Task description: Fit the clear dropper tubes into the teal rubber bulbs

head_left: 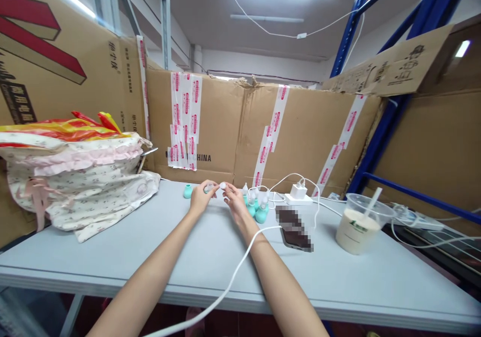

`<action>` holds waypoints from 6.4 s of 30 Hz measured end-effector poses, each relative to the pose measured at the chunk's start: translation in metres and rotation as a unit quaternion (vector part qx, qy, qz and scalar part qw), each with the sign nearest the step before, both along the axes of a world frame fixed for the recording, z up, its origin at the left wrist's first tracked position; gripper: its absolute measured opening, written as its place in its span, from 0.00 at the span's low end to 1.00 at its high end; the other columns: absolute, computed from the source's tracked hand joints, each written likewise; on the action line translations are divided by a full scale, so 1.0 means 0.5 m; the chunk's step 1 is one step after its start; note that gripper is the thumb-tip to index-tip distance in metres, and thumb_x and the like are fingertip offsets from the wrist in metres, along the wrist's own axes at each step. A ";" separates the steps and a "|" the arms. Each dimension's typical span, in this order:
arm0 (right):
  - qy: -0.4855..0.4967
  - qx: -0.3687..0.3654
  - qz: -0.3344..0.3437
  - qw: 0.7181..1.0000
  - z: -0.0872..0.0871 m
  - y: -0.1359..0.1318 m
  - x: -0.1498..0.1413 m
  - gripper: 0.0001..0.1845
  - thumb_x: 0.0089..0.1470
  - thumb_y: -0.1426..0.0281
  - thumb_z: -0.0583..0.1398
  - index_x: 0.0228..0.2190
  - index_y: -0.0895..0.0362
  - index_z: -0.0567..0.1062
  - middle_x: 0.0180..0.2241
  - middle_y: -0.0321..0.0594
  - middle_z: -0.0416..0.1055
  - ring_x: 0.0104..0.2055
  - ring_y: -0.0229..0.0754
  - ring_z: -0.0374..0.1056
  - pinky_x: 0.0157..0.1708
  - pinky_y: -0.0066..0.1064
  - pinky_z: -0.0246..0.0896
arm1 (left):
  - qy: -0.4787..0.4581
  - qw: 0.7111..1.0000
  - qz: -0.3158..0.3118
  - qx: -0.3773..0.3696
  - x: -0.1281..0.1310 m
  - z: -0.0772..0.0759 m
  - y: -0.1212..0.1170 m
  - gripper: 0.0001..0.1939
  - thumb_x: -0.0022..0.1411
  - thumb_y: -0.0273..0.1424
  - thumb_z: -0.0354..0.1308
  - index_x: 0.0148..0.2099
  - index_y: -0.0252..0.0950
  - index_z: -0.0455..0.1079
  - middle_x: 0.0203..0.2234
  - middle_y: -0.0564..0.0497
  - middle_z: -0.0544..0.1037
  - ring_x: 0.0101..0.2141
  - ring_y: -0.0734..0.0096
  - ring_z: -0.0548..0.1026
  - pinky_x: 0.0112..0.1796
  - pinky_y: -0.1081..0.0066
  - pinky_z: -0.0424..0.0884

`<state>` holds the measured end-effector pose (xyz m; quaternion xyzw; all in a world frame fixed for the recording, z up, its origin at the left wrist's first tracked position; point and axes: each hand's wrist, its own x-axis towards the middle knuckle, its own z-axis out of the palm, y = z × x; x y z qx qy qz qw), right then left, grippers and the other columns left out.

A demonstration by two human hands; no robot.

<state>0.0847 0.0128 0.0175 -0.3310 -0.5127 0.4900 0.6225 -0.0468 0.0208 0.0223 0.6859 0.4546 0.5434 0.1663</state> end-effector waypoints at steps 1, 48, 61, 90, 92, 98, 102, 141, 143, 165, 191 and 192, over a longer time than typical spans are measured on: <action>0.027 -0.006 0.020 0.999 -0.001 0.000 0.004 0.21 0.41 0.56 0.60 0.36 0.56 0.72 0.32 0.38 0.70 0.28 0.33 0.62 0.26 0.23 0.54 | 0.002 1.000 -0.015 0.011 0.004 0.004 -0.008 0.18 0.55 0.44 0.51 0.41 0.37 0.71 0.21 0.53 0.75 0.24 0.71 0.72 0.30 0.74 0.64; -0.333 0.267 -0.261 0.866 -0.003 -0.040 -0.007 0.06 0.53 0.71 0.52 0.36 0.56 0.64 0.36 0.40 0.63 0.39 0.41 0.59 0.40 0.32 0.55 | 0.292 0.904 0.142 0.279 -0.012 -0.031 -0.002 0.12 0.60 0.32 0.50 0.42 0.36 0.71 0.31 0.48 0.77 0.31 0.66 0.70 0.32 0.68 0.61; -0.306 0.231 -0.339 0.859 -0.003 -0.058 -0.024 0.05 0.53 0.68 0.54 0.33 0.55 0.69 0.35 0.38 0.67 0.40 0.42 0.60 0.41 0.33 0.50 | 0.295 0.900 0.142 0.287 -0.008 -0.023 -0.011 0.13 0.61 0.34 0.48 0.42 0.36 0.71 0.29 0.48 0.77 0.31 0.66 0.70 0.31 0.68 0.61; -0.374 0.203 -0.262 0.866 -0.016 -0.033 0.002 0.08 0.55 0.68 0.52 0.33 0.54 0.70 0.35 0.38 0.68 0.40 0.42 0.59 0.42 0.34 0.48 | 0.387 0.868 0.108 0.291 -0.029 -0.032 -0.004 0.16 0.52 0.20 0.48 0.41 0.36 0.70 0.26 0.47 0.75 0.32 0.63 0.69 0.33 0.66 0.61; -0.380 0.199 -0.249 0.868 -0.018 -0.026 0.008 0.08 0.55 0.68 0.52 0.32 0.54 0.70 0.34 0.38 0.68 0.39 0.42 0.60 0.41 0.33 0.48 | 0.394 0.866 0.101 0.290 -0.028 -0.033 -0.006 0.16 0.51 0.20 0.48 0.41 0.36 0.70 0.26 0.47 0.75 0.31 0.63 0.69 0.32 0.66 0.61; -0.372 0.188 -0.222 0.882 -0.023 -0.007 0.017 0.08 0.54 0.66 0.53 0.32 0.55 0.70 0.32 0.37 0.68 0.37 0.40 0.60 0.39 0.31 0.50 | 0.394 0.866 0.106 0.289 -0.024 -0.038 0.000 0.18 0.50 0.19 0.47 0.42 0.37 0.70 0.27 0.47 0.76 0.32 0.63 0.70 0.33 0.67 0.62; -0.316 0.168 -0.200 0.912 -0.027 0.005 0.015 0.08 0.51 0.64 0.56 0.30 0.56 0.70 0.31 0.37 0.69 0.34 0.38 0.62 0.37 0.30 0.53 | 0.386 0.866 0.112 0.299 -0.024 -0.038 0.004 0.17 0.50 0.20 0.48 0.41 0.36 0.70 0.27 0.47 0.76 0.31 0.64 0.70 0.33 0.67 0.62; -0.114 0.071 -0.127 0.983 -0.040 0.023 0.010 0.16 0.38 0.57 0.61 0.24 0.58 0.70 0.27 0.35 0.68 0.27 0.35 0.59 0.31 0.27 0.55 | 0.395 0.864 0.098 0.298 -0.025 -0.041 0.007 0.19 0.48 0.18 0.47 0.41 0.36 0.70 0.27 0.48 0.76 0.31 0.64 0.70 0.33 0.67 0.62; -0.096 0.068 -0.120 0.986 -0.040 0.022 0.007 0.16 0.37 0.58 0.62 0.25 0.58 0.71 0.27 0.36 0.69 0.28 0.35 0.60 0.32 0.27 0.55 | 0.395 0.865 0.098 0.294 -0.025 -0.041 0.007 0.19 0.49 0.19 0.47 0.42 0.36 0.70 0.27 0.48 0.76 0.31 0.64 0.70 0.33 0.67 0.62; -0.111 0.004 -0.136 0.984 -0.052 0.033 0.017 0.16 0.39 0.59 0.60 0.27 0.59 0.74 0.28 0.39 0.72 0.25 0.35 0.62 0.25 0.26 0.55 | 0.190 0.946 0.260 0.030 -0.110 0.031 0.017 0.15 0.57 0.41 0.50 0.40 0.42 0.73 0.36 0.52 0.76 0.36 0.68 0.72 0.32 0.73 0.61; -0.593 0.194 -0.211 0.752 -0.074 0.127 -0.122 0.04 0.48 0.66 0.61 0.28 0.45 0.78 0.38 0.37 0.63 0.42 0.41 0.54 0.39 0.33 0.44 | 0.214 0.920 0.314 -0.100 -0.146 0.032 0.033 0.18 0.55 0.45 0.50 0.38 0.42 0.74 0.32 0.45 0.78 0.35 0.59 0.73 0.31 0.70 0.61; -0.595 0.192 -0.210 0.752 -0.074 0.127 -0.123 0.04 0.48 0.66 0.61 0.28 0.45 0.78 0.38 0.37 0.63 0.42 0.41 0.54 0.39 0.33 0.43 | 0.213 0.918 0.318 -0.103 -0.148 0.032 0.034 0.18 0.55 0.45 0.50 0.39 0.42 0.74 0.31 0.45 0.78 0.35 0.59 0.73 0.31 0.70 0.61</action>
